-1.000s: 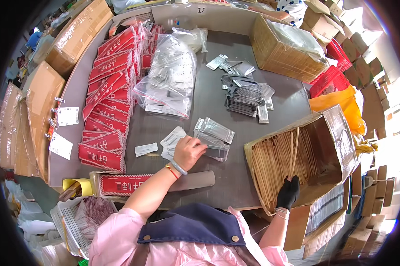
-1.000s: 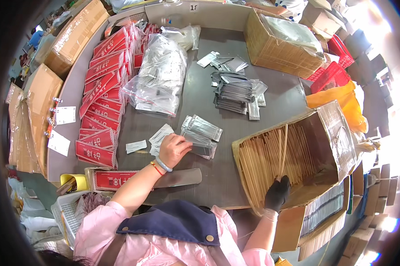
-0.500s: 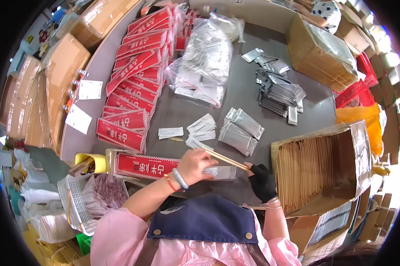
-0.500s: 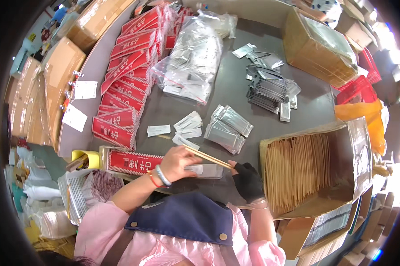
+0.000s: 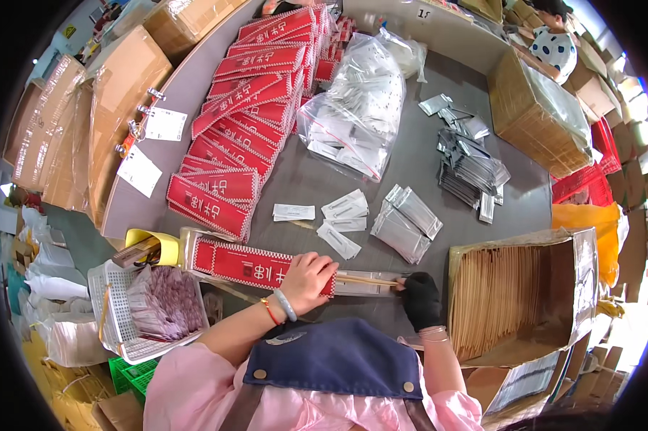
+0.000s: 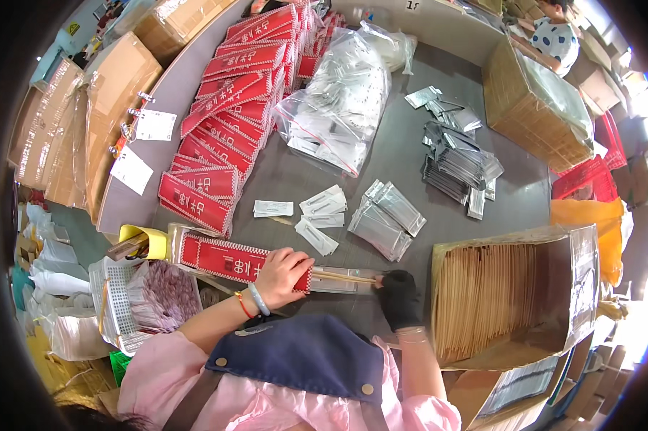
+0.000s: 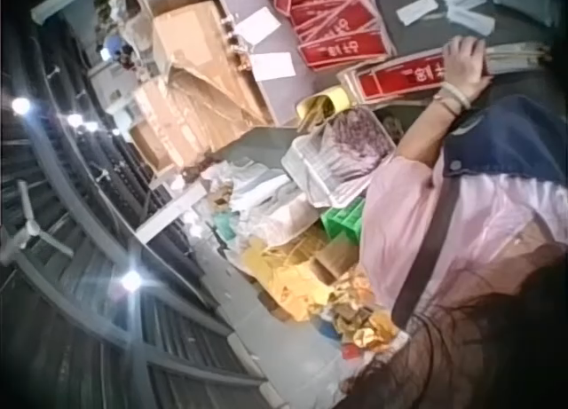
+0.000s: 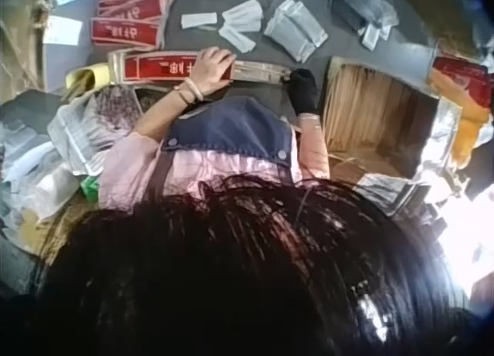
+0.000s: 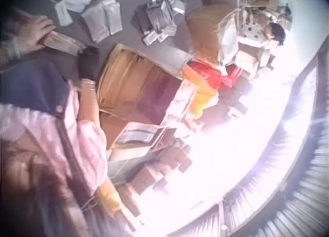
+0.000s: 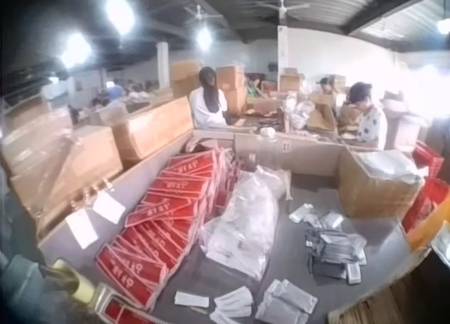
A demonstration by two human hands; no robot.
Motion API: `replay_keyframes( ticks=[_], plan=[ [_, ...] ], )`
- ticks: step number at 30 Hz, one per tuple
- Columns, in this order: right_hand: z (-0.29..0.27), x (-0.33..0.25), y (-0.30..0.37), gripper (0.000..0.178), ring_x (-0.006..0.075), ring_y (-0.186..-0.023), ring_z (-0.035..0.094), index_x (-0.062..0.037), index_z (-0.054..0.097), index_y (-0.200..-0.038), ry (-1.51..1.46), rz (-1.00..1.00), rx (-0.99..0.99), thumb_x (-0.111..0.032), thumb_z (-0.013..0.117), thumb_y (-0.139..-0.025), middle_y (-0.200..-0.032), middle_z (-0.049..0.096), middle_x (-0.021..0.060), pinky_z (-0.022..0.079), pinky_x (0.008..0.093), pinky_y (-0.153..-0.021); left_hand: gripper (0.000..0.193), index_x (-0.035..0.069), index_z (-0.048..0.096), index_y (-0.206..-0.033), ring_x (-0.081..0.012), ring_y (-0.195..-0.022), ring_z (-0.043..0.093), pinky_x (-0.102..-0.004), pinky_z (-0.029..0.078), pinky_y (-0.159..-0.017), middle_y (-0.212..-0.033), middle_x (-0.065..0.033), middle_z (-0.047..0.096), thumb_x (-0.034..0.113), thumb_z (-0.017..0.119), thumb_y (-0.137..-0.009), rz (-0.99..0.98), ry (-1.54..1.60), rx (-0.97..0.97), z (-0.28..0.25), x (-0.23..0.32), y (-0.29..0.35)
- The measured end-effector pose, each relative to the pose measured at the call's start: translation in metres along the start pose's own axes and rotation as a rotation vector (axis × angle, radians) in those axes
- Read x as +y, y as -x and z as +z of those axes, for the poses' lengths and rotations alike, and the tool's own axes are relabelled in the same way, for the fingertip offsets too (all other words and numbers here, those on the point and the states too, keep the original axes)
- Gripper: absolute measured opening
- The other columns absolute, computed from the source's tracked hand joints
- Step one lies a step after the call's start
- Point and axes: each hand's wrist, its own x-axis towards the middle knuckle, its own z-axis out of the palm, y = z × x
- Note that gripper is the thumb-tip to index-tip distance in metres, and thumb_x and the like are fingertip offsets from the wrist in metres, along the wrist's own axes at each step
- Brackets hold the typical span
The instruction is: Packing small silver pouches into red boxes in a warehouse environment.
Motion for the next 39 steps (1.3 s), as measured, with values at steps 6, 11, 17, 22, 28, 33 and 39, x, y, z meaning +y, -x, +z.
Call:
replay_keyframes(
  ticks=[6, 11, 17, 22, 28, 33, 39],
  plan=[
    [0.047, -0.050, -0.010, 0.039, 0.0231, -0.096, 0.065, -0.0054, 0.057, -0.122, -0.509, 0.042, -0.161, -0.006, 0.068, -0.085, -0.105, 0.063, 0.0143, 0.052, 0.0318, -0.083, 0.066, 0.008, 0.059, -0.122, -0.0282, -0.102, 0.052, -0.0409, 0.043, -0.089, -0.115, -0.0074, 0.056, 0.022, 0.081, -0.062, 0.069, -0.009, 0.016, 0.020, 0.007, -0.018],
    [-0.003, -0.062, -0.027, 0.062, 0.0263, -0.108, 0.057, -0.0110, 0.058, -0.120, 0.299, -0.133, -0.077, -0.027, 0.083, -0.065, -0.111, 0.061, 0.0096, 0.041, 0.0406, -0.094, 0.035, 0.019, 0.066, -0.108, -0.0283, -0.101, 0.053, -0.0414, 0.044, -0.084, -0.110, -0.0097, 0.056, 0.019, 0.067, -0.073, 0.145, -0.143, -0.113, 0.009, 0.007, -0.027],
    [-0.033, -0.055, -0.021, 0.061, 0.0319, -0.098, 0.054, -0.0106, 0.056, -0.111, 0.271, -0.124, -0.101, -0.035, 0.082, -0.061, -0.101, 0.058, 0.0097, 0.038, 0.0469, -0.090, 0.007, 0.011, 0.063, -0.079, -0.0291, -0.098, 0.053, -0.0452, 0.044, -0.078, -0.104, -0.0092, 0.055, 0.010, 0.063, -0.072, 0.231, -0.054, -0.159, -0.055, -0.021, -0.037],
    [-0.043, -0.041, -0.013, 0.061, 0.0328, -0.095, 0.056, -0.0092, 0.057, -0.111, 0.297, 0.016, -0.056, -0.032, 0.083, -0.061, -0.100, 0.059, 0.0112, 0.040, 0.0449, -0.086, 0.021, 0.007, 0.067, -0.086, -0.0334, -0.111, 0.049, -0.0495, 0.041, -0.091, -0.117, -0.0141, 0.054, 0.017, 0.071, -0.069, 0.003, -0.573, 0.211, -0.074, -0.083, -0.022],
    [-0.032, -0.060, -0.018, 0.060, 0.0313, -0.095, 0.056, -0.0091, 0.058, -0.109, 0.291, -0.064, -0.124, -0.035, 0.082, -0.061, -0.099, 0.060, 0.0107, 0.039, 0.0455, -0.086, 0.093, 0.005, 0.053, -0.130, -0.0378, -0.130, 0.036, -0.0667, 0.021, -0.107, -0.135, -0.0165, 0.046, 0.044, 0.088, -0.054, -0.567, -0.043, 0.166, 0.010, -0.028, 0.022],
    [-0.031, -0.067, -0.023, 0.059, 0.0315, -0.098, 0.055, -0.0088, 0.058, -0.108, 0.311, -0.105, -0.213, -0.039, 0.080, -0.062, -0.101, 0.059, 0.0100, 0.038, 0.0458, -0.087, 0.095, 0.004, 0.051, -0.132, -0.0377, -0.131, 0.036, -0.0658, 0.019, -0.109, -0.137, -0.0160, 0.046, 0.044, 0.089, -0.053, -0.533, 0.105, 0.210, 0.011, -0.037, 0.028],
    [0.020, -0.062, -0.026, 0.065, 0.0339, -0.105, 0.053, -0.0057, 0.058, -0.112, 0.191, -0.112, -0.391, -0.048, 0.076, -0.066, -0.108, 0.058, 0.0142, 0.034, 0.0488, -0.096, 0.097, 0.003, 0.048, -0.134, -0.0382, -0.134, 0.034, -0.0663, 0.018, -0.109, -0.140, -0.0165, 0.044, 0.043, 0.088, -0.056, -0.525, 0.119, 0.178, 0.009, -0.035, 0.029]
  ],
)
